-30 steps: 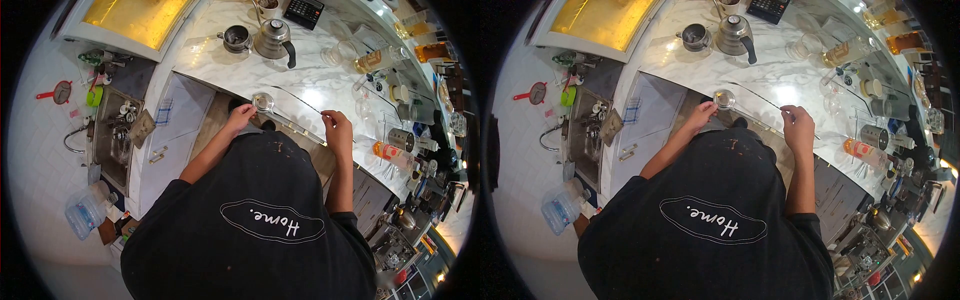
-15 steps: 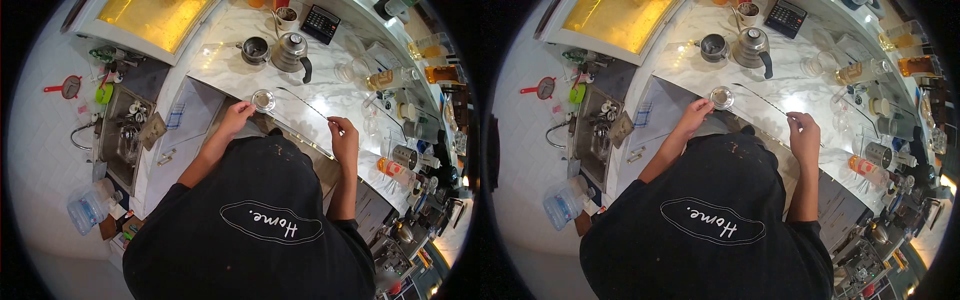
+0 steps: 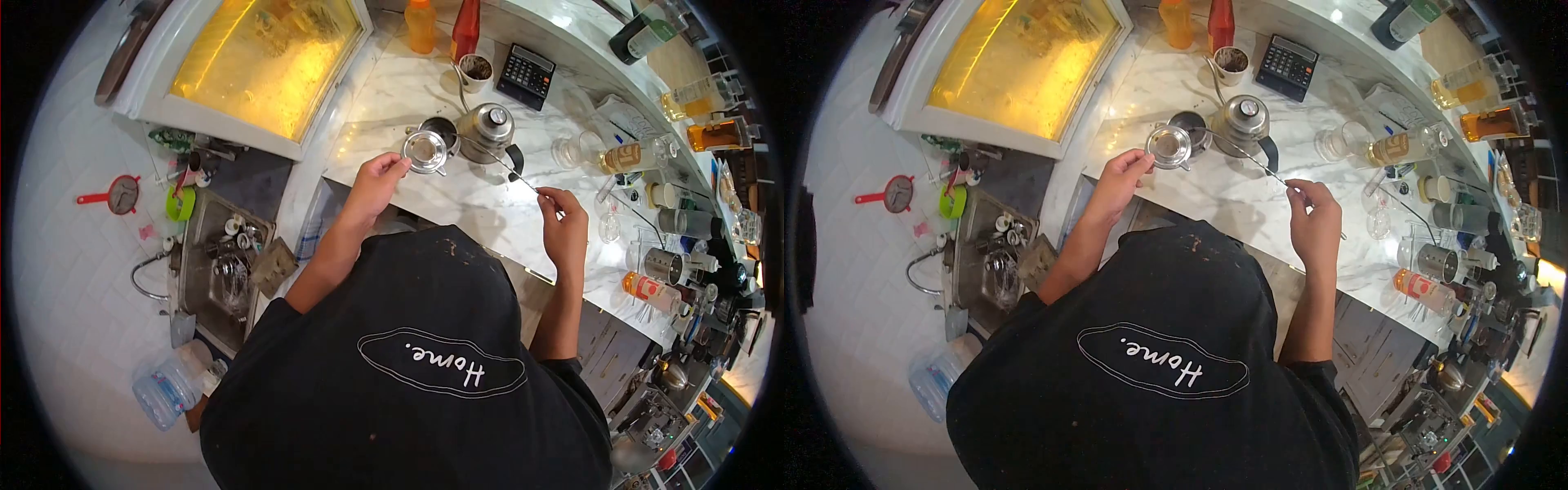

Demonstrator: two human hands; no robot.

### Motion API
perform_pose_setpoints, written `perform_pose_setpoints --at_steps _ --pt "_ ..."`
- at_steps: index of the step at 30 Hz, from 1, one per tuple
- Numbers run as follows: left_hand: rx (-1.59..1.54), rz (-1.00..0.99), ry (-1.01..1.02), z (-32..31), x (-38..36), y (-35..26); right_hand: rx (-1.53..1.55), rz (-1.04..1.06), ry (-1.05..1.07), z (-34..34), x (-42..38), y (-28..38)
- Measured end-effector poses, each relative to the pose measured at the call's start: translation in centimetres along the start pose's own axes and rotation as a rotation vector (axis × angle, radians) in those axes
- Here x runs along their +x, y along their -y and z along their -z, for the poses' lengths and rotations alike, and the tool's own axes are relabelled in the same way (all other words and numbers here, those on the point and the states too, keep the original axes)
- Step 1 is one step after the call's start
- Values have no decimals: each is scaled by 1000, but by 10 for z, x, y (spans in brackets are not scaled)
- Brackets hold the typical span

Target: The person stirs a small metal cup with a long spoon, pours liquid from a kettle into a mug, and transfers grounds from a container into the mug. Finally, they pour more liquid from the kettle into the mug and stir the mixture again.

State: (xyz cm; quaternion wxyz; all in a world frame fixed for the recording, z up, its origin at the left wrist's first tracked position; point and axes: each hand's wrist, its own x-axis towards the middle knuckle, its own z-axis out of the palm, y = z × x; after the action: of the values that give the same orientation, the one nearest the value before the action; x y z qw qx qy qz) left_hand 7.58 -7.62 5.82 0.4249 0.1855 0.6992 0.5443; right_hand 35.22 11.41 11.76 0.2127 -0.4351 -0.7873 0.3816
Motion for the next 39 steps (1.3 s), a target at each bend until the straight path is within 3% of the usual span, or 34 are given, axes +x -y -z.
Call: perform_pose_setpoints --at_steps 8,11,13,25,35,39 --pt "75 -147 -33 9 60 -10 -3 -57 -113 -22 10 26" --pt "272 -380 -34 16 79 -6 3 -89 -166 -31 7 28" --pt "308 -419 12 19 90 -7 6 -102 -194 -37 5 30" --pt "655 -745 81 32 94 -31 25 -159 -257 -73 -9 42" --pt "568 -613 147 32 106 -26 -49 -83 -248 -79 -14 39" --pt "541 -645 131 27 105 -27 -91 -98 -233 -80 -18 39"
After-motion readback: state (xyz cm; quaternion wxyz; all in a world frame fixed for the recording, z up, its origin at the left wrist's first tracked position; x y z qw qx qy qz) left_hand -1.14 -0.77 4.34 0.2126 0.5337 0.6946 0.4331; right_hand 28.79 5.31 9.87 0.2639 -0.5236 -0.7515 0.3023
